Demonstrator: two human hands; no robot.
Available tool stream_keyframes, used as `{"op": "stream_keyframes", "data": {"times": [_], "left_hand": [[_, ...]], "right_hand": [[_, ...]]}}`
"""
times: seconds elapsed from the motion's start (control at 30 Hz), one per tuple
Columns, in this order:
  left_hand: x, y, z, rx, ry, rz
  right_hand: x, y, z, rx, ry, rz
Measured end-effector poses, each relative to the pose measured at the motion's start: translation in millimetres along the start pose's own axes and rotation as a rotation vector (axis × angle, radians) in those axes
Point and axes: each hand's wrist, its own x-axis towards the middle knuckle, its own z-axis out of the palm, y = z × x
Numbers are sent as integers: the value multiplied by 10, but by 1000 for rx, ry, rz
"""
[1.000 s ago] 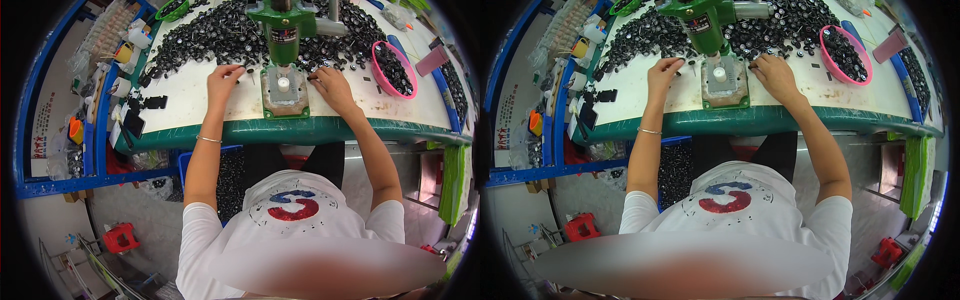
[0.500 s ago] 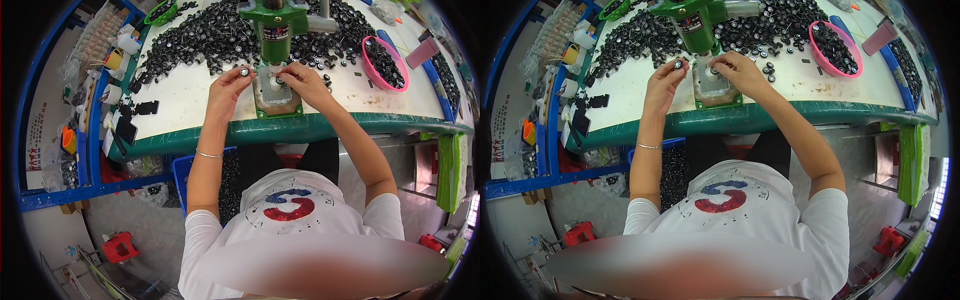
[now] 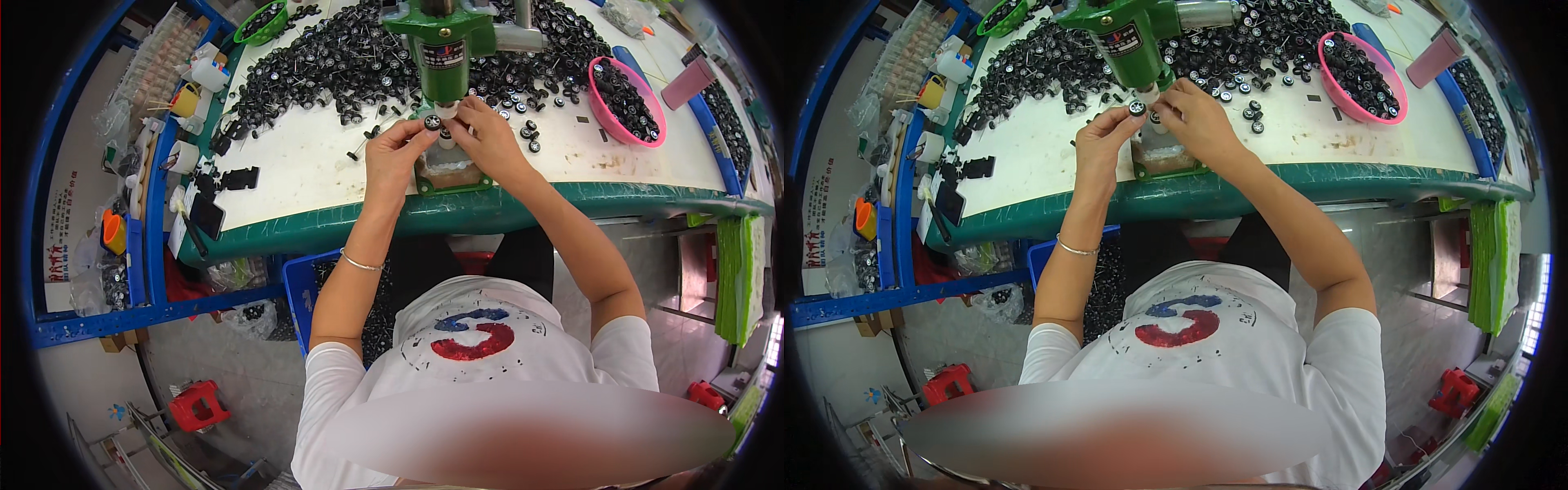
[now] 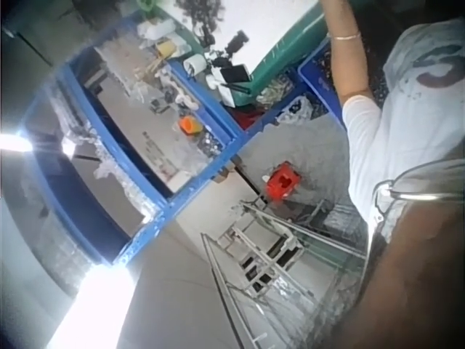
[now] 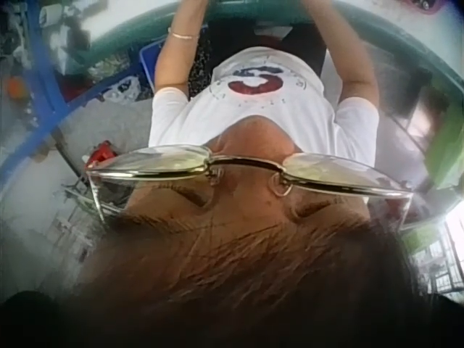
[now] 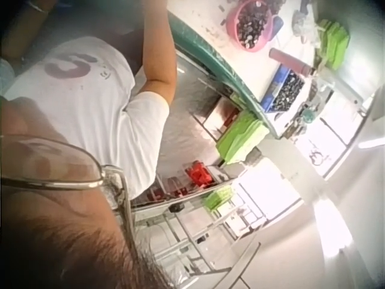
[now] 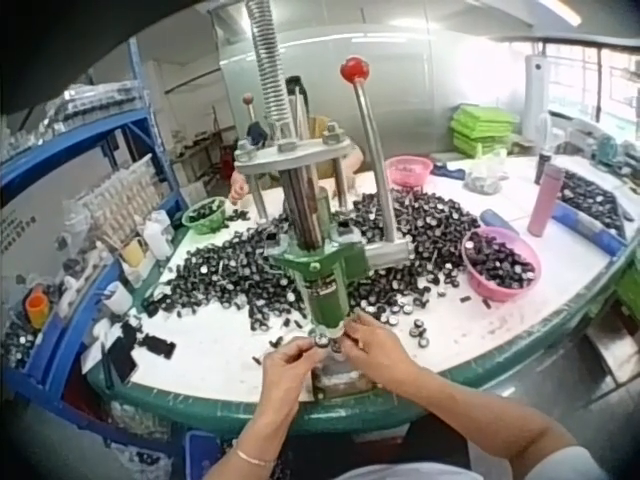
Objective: The person assembles toy wheel assemblies by positioning wheel components and axles into a manual press fixture and pulling the lever by hand to press them together.
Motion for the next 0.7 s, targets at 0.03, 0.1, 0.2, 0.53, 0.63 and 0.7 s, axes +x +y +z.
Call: {"op": "stream_keyframes", "data": {"times": [0.03,0.1,0.2,0.53,0.63,0.7], "left_hand": [[4,10,30,1,-3,2],[13,26,76,-21,-21,33],[55,-8,102,54,-35,48],[131,-108,149,-78,-5,97],[160,-71,203,-82,-44,105],[158,-47,209,-91,-52,89]], "right_hand": [[16,59,0,0,3,-1],[54,149,-38,134,-51,26],[114,160,-212,452,60,220],[1253,-789,-1349,832,205,-22],[1500,-1564,-1419,774,258,74],[1792,-1435,-1727,1119,30,365]]}}
